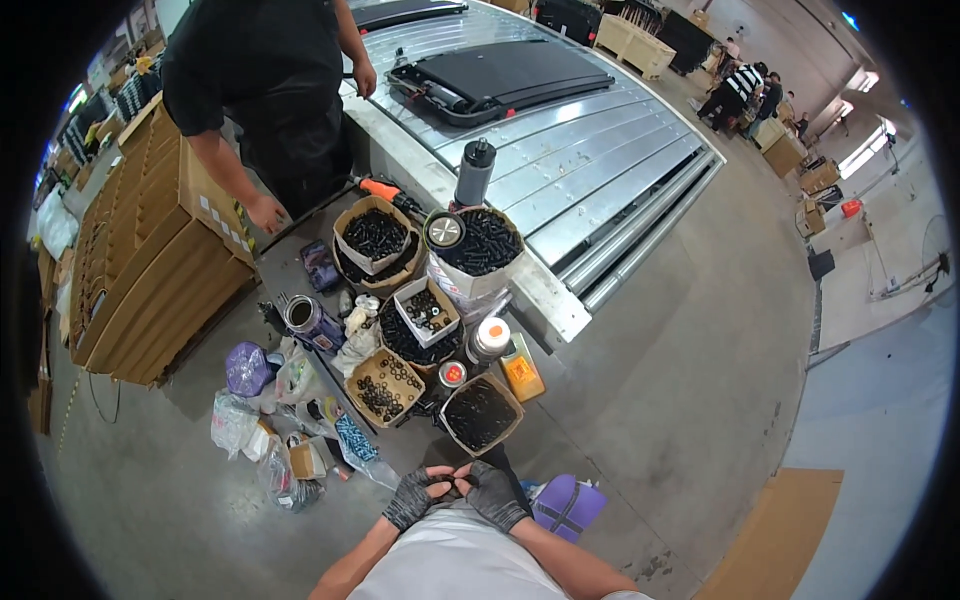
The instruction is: The recorder is sorting and preparing small mechanical components, such as screws and fasteners, at a workstation on a treadmill assembly line.
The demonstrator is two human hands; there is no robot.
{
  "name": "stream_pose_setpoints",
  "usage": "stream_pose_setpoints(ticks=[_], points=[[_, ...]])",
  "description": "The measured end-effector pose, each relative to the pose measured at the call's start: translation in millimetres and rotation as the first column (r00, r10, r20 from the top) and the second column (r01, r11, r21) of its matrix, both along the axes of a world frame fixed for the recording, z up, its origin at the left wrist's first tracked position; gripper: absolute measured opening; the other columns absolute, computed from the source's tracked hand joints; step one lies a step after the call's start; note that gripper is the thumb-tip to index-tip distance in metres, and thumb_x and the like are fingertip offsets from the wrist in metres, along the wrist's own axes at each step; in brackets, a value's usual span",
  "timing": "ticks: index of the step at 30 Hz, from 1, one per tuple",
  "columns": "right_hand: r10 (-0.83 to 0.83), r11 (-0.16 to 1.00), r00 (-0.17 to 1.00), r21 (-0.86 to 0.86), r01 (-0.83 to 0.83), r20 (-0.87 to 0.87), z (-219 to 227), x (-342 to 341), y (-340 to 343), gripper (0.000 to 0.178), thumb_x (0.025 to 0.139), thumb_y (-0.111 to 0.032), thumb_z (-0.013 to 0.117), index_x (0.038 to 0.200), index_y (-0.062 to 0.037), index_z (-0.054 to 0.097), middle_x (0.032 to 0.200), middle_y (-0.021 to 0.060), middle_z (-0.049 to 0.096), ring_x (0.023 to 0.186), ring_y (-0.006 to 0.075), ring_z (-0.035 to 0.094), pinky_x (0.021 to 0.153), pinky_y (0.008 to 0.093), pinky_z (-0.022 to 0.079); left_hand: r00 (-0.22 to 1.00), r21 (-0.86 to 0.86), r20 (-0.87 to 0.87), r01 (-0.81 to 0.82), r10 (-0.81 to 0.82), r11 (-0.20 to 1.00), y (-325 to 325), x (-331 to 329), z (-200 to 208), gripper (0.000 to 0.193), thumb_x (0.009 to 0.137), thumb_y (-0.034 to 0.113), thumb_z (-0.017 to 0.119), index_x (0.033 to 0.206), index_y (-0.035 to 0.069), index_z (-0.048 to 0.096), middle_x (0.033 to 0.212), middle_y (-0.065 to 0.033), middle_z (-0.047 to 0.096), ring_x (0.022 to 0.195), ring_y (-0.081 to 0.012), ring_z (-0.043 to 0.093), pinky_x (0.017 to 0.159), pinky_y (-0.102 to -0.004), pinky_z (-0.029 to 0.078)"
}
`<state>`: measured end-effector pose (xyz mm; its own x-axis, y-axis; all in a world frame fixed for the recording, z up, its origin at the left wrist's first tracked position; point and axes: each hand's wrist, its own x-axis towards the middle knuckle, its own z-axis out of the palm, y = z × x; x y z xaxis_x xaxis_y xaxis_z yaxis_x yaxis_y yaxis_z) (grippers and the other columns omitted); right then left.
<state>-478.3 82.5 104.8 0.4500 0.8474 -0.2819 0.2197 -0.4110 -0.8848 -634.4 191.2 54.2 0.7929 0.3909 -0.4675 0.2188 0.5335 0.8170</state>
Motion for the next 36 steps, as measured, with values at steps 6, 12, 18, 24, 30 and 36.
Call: stream_pose_setpoints(ticks=[6, 12, 18, 24, 30, 36], points=[[-0.147, 0.988, 0.971, 0.078, 0.135, 0.188, -35.3, 59.0, -2.6, 0.011, 0.083, -0.007, 0.068, 0.091, -0.0008, 0.065, 0.080, 0.0072, 0.066, 0.075, 0.0150, 0.063, 0.070, 0.0298, 0.051, 0.994, -0.284, -0.071, -0.099, 0.082, 0.954, -3.7, -4.3, -22.8, 0.043, 0.090, 0.008, 0.064, 0.131, -0.001, 0.052, 0.112, -0.0125, 0.067, 0.098, -0.0165, 0.064, 0.086, -0.0287, 0.051], [-0.268, 0.963, 0.900, 0.083, 0.255, 0.345, -49.4, 105.5, 28.7, 0.012, 0.081, -0.006, 0.069, 0.091, -0.0011, 0.065, 0.078, 0.0090, 0.067, 0.072, 0.0179, 0.066, 0.068, 0.0306, 0.052, 0.959, -0.151, -0.232, -0.199, 0.161, 0.968, -2.8, -15.2, -30.1, 0.030, 0.090, 0.010, 0.064, 0.117, -0.001, 0.061, 0.100, -0.0124, 0.070, 0.089, -0.0181, 0.066, 0.080, -0.0303, 0.055], [-0.482, 0.865, 0.861, 0.065, 0.497, -0.166, -83.0, 97.8, 61.9, 0.012, 0.083, -0.003, 0.069, 0.094, -0.0004, 0.064, 0.083, 0.0072, 0.065, 0.076, 0.0180, 0.066, 0.069, 0.0299, 0.055, 0.959, -0.174, -0.183, -0.249, 0.217, 0.953, -13.6, -22.1, -63.9, 0.029, 0.091, 0.009, 0.063, 0.117, -0.004, 0.060, 0.099, -0.0145, 0.069, 0.084, -0.0207, 0.067, 0.074, -0.0316, 0.058], [-0.634, 0.602, 0.391, -0.109, 0.791, -0.667, -132.0, 90.7, 93.2, 0.019, 0.084, 0.000, 0.067, 0.102, 0.0002, 0.060, 0.089, 0.0102, 0.063, 0.079, 0.0227, 0.066, 0.070, 0.0370, 0.060, 0.958, -0.207, -0.188, -0.254, 0.216, 0.945, -15.4, -22.2, -61.1, 0.029, 0.091, 0.007, 0.063, 0.117, -0.005, 0.058, 0.100, -0.0158, 0.068, 0.084, -0.0219, 0.068, 0.076, -0.0322, 0.058], [-0.685, 0.488, 0.251, -0.175, 0.855, -0.684, -178.7, 114.1, 102.0, 0.019, 0.085, -0.001, 0.063, 0.104, -0.0022, 0.060, 0.091, 0.0139, 0.066, 0.079, 0.0277, 0.067, 0.070, 0.0445, 0.060, 0.952, -0.259, -0.195, -0.280, 0.234, 0.925, -13.0, -23.1, -54.7, 0.028, 0.091, 0.008, 0.063, 0.117, -0.004, 0.059, 0.100, -0.0155, 0.068, 0.084, -0.0217, 0.068, 0.076, -0.0319, 0.058], [-0.677, 0.502, 0.245, -0.192, 0.843, -0.694, -178.1, 106.1, 100.8, 0.020, 0.087, -0.002, 0.060, 0.107, -0.0041, 0.058, 0.100, 0.0121, 0.064, 0.088, 0.0261, 0.065, 0.071, 0.0436, 0.059, 0.949, -0.269, -0.189, -0.296, 0.251, 0.917, -6.3, -28.5, -48.2, 0.029, 0.092, 0.011, 0.062, 0.117, -0.003, 0.060, 0.101, -0.0142, 0.069, 0.088, -0.0202, 0.067, 0.079, -0.0306, 0.056]])
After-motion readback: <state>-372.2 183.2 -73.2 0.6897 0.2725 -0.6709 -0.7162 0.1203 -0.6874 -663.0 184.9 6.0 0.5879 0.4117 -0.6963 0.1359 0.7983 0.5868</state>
